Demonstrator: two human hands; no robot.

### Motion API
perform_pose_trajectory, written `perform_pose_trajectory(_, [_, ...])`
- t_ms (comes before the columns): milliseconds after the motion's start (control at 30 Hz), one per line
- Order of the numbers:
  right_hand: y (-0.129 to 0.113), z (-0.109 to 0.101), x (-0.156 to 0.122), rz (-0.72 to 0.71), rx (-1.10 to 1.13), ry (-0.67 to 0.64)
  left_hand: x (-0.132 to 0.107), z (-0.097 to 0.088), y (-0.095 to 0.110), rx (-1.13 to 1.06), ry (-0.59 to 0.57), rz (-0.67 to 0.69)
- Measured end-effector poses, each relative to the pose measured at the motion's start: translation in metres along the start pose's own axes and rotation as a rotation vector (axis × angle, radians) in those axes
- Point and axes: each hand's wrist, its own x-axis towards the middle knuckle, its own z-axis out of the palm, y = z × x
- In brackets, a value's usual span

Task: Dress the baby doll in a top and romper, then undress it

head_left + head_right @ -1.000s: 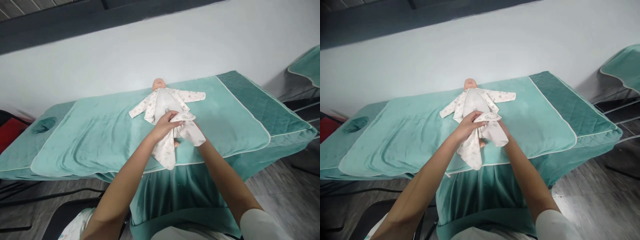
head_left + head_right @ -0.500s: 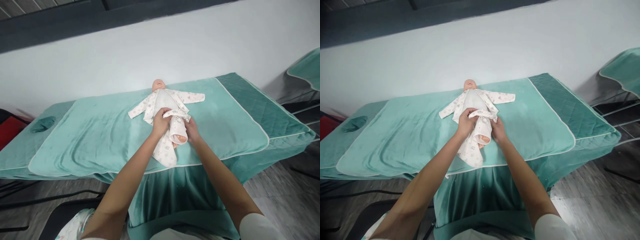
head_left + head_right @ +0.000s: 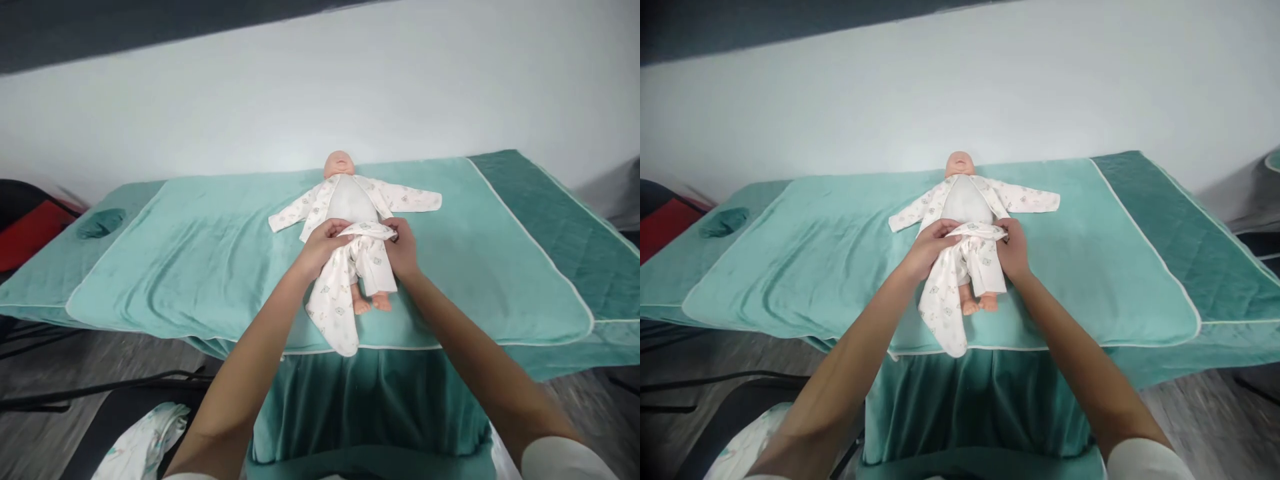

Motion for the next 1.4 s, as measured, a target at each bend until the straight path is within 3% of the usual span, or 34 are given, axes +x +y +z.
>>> perform_pose_trajectory(100, [-0.026,-0.012,0.016,-0.148,0.014,-0.240,-0.004,-0.009,-0.002,-0.070,-0.035,-0.012])
perform_pose_trajectory(200, [-0.060,-0.012,0.046,-0.008,-0.009,-0.701,-0.002,-0.004,-0.005,-0.119,0.034,0.011])
perform_pose_trajectory(233, [-0.068,-0.007,0.056,0.049,-0.034,-0.799,-0.001,0.000,-0.006,-0.125,0.077,0.033])
perform_pose_trajectory(367, [-0.070,0.021,0.087,0.191,-0.008,-0.826,0.005,0.011,-0.009,-0.062,0.274,0.137])
perform_pose_trajectory(500, [-0.050,0.029,0.092,0.185,0.019,-0.998,0.003,0.009,-0.009,0.021,0.242,0.107])
perform_pose_trajectory(567, [-0.044,0.023,0.091,0.207,0.088,-0.996,-0.001,0.006,-0.007,0.068,0.158,0.068])
perform_pose_trajectory(700, [-0.037,0.018,0.088,0.355,0.372,-0.830,-0.009,0.005,-0.003,0.214,0.048,-0.036])
perform_pose_trajectory(867, [-0.039,0.025,0.083,0.447,0.491,-0.727,-0.007,0.007,-0.008,-0.019,0.130,-0.128])
perform_pose_trajectory(1000, [-0.049,0.018,0.084,0.344,0.293,-0.915,0.005,0.008,-0.011,-0.217,0.210,-0.068])
perform_pose_trajectory(1067, [-0.052,0.014,0.085,0.292,0.154,-1.061,0.011,0.009,-0.013,-0.236,0.250,-0.036])
perform_pose_trajectory(1133, [-0.051,0.011,0.083,0.296,0.085,-1.126,0.015,0.011,-0.014,-0.212,0.287,-0.008])
perform_pose_trajectory(1267, [-0.044,0.016,0.075,0.419,0.279,-0.900,0.013,0.015,-0.011,-0.169,0.262,-0.025])
perform_pose_trajectory(1400, [-0.038,0.024,0.069,0.469,0.476,-0.780,0.005,0.014,-0.001,-0.046,0.080,-0.088])
